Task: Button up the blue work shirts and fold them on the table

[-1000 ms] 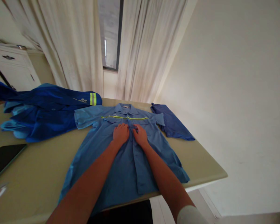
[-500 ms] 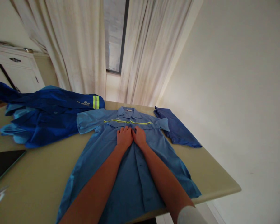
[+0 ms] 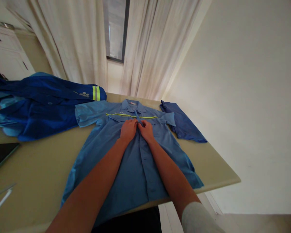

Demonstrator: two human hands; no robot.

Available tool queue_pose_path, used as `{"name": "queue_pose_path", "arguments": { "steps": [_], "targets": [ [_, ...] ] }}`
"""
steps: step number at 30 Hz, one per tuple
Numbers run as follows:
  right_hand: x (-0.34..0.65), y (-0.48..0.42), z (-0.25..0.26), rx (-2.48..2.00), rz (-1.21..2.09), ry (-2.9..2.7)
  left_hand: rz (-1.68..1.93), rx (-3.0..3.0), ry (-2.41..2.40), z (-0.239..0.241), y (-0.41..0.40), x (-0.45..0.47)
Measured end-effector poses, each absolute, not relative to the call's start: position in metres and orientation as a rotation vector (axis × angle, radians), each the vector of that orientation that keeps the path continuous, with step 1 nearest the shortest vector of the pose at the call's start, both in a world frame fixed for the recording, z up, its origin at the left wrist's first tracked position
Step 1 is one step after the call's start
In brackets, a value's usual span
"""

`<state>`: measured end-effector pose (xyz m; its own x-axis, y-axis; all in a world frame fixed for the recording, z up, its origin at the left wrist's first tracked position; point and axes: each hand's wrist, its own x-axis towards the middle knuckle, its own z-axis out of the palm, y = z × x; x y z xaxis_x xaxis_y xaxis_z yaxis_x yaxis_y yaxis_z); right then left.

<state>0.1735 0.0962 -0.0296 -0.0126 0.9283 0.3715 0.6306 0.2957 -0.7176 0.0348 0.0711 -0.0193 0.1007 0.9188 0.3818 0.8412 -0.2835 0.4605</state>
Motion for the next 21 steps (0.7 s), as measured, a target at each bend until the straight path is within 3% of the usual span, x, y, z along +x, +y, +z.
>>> {"name": "queue_pose_path", "arguments": {
  "steps": [21],
  "targets": [
    [0.169, 0.091, -0.026, -1.475, 0.392, -1.833, 0.872, 2.214, 1.825, -0.02, 0.07, 0.031]
  ]
}}
